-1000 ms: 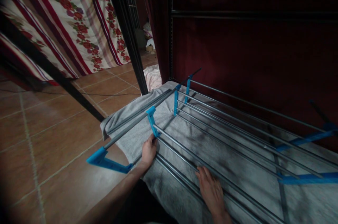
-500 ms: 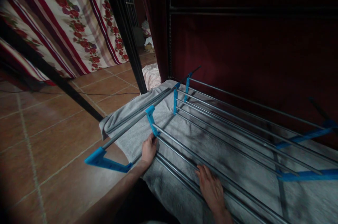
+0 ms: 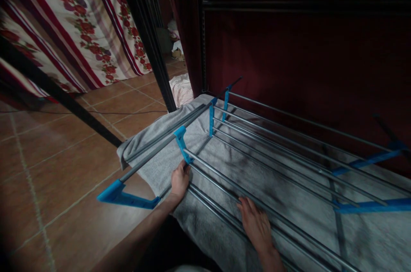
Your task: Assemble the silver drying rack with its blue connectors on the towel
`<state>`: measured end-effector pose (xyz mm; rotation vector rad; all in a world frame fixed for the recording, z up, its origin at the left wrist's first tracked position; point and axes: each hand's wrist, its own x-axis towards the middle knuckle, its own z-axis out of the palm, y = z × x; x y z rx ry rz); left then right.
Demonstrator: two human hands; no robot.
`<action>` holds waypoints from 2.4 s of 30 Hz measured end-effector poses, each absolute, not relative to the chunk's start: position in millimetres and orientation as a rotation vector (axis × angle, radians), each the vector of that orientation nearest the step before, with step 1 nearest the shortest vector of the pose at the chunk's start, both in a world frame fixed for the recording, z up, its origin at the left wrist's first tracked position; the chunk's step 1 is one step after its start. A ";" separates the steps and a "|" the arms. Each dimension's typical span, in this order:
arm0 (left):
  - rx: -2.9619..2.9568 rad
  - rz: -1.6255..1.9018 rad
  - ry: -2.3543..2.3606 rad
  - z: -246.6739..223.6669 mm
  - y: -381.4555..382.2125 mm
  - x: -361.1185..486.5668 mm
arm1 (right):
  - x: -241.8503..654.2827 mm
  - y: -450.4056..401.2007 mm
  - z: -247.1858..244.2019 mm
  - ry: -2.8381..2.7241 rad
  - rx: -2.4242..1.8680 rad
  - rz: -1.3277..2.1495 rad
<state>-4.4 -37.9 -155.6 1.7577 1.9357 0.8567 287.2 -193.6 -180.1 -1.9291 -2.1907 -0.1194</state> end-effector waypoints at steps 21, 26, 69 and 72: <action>1.744 0.864 1.974 -154.9 -35.4 -2.7 | 287.8 -191.1 -178.8 -2.250 -1.873 -0.197; 1.751 0.840 1.987 -155.2 -35.5 -2.3 | 287.8 -191.1 -179.6 -2.230 -1.853 -0.191; 1.866 0.740 2.029 -133.6 -21.4 -7.4 | 309.5 -224.5 -149.7 -1.842 -2.168 0.102; 1.913 0.761 2.016 -134.6 -23.3 -7.6 | 310.2 -224.8 -148.1 -1.871 -2.153 0.081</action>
